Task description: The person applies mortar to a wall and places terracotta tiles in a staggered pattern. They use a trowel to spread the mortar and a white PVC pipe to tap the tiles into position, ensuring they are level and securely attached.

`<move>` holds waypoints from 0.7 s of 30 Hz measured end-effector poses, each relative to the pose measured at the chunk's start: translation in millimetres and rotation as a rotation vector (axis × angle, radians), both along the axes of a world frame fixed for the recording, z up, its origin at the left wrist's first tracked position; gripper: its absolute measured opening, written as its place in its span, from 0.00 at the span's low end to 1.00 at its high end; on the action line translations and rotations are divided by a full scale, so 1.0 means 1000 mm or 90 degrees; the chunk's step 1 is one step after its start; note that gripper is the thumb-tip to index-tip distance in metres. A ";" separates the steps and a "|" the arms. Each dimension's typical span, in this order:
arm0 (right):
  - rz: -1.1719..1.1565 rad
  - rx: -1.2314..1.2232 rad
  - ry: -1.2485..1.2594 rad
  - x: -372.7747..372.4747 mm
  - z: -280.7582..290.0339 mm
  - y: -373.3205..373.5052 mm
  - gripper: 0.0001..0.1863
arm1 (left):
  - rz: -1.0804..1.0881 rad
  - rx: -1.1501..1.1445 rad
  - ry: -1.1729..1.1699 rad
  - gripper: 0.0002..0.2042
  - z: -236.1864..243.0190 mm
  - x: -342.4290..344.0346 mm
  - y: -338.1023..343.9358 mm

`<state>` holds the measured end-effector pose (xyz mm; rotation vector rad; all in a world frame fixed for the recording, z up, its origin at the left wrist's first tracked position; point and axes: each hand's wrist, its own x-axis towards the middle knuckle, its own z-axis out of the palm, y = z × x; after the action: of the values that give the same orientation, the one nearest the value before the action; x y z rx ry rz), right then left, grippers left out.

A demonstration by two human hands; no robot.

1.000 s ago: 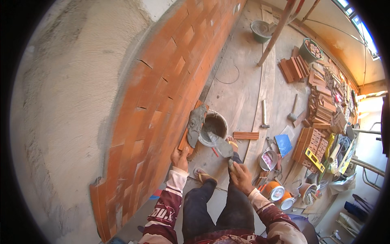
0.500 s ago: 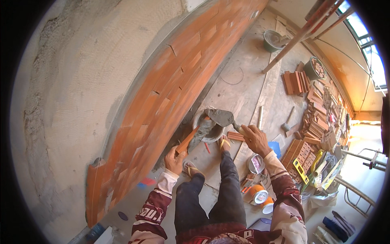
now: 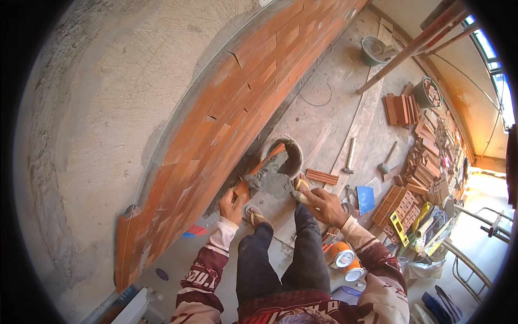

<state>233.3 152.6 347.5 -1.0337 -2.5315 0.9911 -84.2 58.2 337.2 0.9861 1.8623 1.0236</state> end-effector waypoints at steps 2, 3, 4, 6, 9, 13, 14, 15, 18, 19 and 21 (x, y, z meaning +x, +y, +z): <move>-0.052 -0.060 0.014 -0.003 0.003 -0.014 0.29 | 0.063 -0.019 -0.143 0.11 -0.018 0.002 -0.002; -0.078 -0.088 0.026 -0.004 0.010 -0.018 0.28 | 0.101 -0.017 -0.217 0.10 -0.026 0.004 -0.003; -0.092 -0.104 0.035 -0.005 0.017 -0.020 0.28 | 0.138 -0.014 -0.290 0.09 -0.032 0.005 -0.006; -0.122 -0.136 0.053 -0.004 0.028 -0.025 0.28 | 0.200 -0.050 -0.436 0.09 -0.023 0.010 0.001; -0.114 -0.193 0.113 0.002 0.039 -0.029 0.28 | 0.241 -0.069 -0.612 0.10 -0.016 0.012 0.008; -0.139 -0.452 0.222 0.002 0.039 -0.036 0.22 | 0.224 -0.078 -0.749 0.11 0.003 0.017 0.028; -0.166 -0.616 0.231 0.000 0.051 -0.032 0.21 | 0.212 -0.069 -0.757 0.12 0.002 0.018 0.030; -0.192 -0.781 0.237 -0.002 0.058 -0.029 0.21 | 0.201 -0.059 -0.765 0.12 -0.001 0.019 0.031; -0.236 -0.930 0.300 -0.002 0.038 -0.026 0.21 | 0.169 -0.025 -0.816 0.13 -0.008 0.024 0.034; -0.258 -0.972 0.362 0.000 0.033 -0.024 0.20 | 0.159 -0.012 -0.837 0.14 -0.010 0.025 0.035; -0.247 -0.981 0.316 0.012 0.027 -0.022 0.21 | 0.165 -0.014 -0.814 0.14 -0.009 0.025 0.033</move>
<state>245.7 130.7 374.2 -1.1677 -0.7861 2.6157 -59.7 91.7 328.7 -0.0527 0.8937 1.3140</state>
